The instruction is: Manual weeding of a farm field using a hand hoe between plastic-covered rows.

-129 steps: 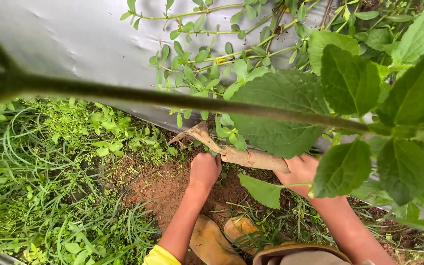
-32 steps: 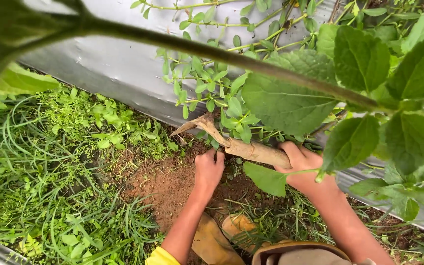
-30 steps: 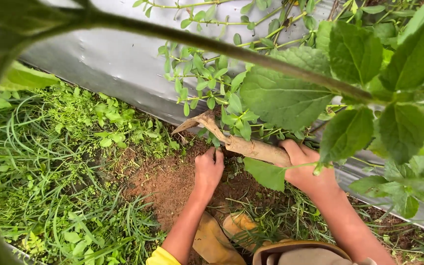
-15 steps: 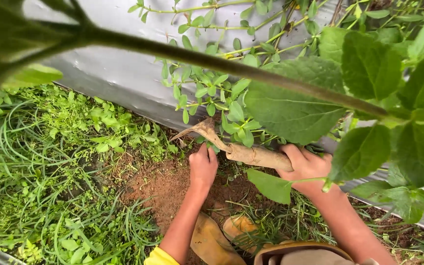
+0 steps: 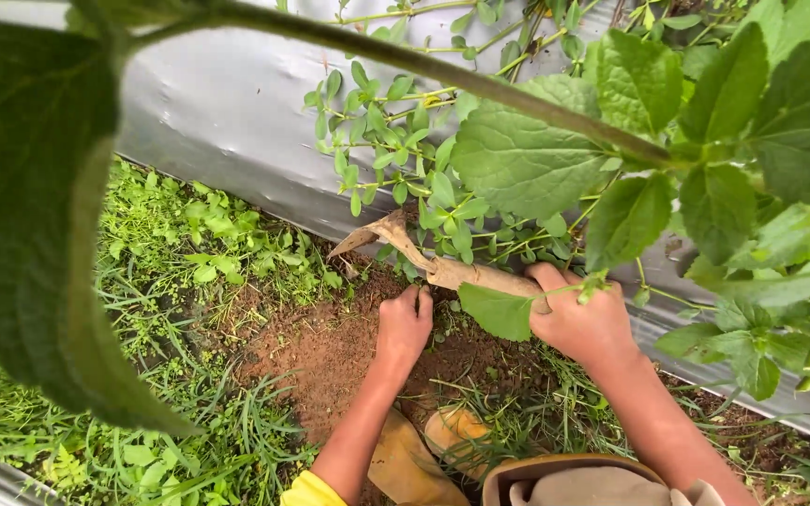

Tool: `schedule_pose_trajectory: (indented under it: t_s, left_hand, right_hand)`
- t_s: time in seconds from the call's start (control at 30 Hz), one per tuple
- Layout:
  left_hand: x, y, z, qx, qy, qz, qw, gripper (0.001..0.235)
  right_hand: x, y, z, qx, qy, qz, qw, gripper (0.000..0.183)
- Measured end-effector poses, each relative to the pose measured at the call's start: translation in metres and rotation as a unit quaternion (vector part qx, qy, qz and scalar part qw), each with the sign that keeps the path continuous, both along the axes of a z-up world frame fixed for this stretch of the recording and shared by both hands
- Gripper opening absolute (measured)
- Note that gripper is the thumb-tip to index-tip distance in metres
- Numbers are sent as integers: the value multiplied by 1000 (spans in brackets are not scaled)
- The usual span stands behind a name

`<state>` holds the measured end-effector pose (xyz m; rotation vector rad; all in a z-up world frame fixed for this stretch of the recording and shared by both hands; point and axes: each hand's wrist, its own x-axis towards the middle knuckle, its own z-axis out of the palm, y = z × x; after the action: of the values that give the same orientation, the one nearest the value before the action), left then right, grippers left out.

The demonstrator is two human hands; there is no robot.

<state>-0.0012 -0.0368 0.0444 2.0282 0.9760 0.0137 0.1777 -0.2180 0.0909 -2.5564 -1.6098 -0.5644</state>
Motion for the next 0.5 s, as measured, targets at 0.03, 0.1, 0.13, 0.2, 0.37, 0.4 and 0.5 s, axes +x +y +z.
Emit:
schedule_pose_trajectory:
  t_s: [0.03,0.1,0.13,0.2,0.37,0.4,0.5]
  left_hand:
    - [1,-1,4,-15,-6,9,1000,34]
    - [6,3,11,-29,-13,16,999,35]
    - [10,7,14,-36,-4,24,999,36]
    - [12,16,-1,-43,7,32,999,37]
    - [10,25,-36,-50,-13,1,999,36]
    - [10,25,-41,-53,-8,1,999,36]
    - [12,27,-37,-62,-17,25,998,37]
  right_hand:
    - [0,0,2,-9,1,-12,1000,7]
    - [2,1,4,-18,1,-24,1000,15]
    - [2,1,4,-22,11,-22,999,15]
    - [6,4,8,-27,23,-19,999,15]
    - [12,18,23,69,228,67,969,2]
    - [13,20,26,66,232,65,968,2]
    - [16,26,34,22,108,135,985,12]
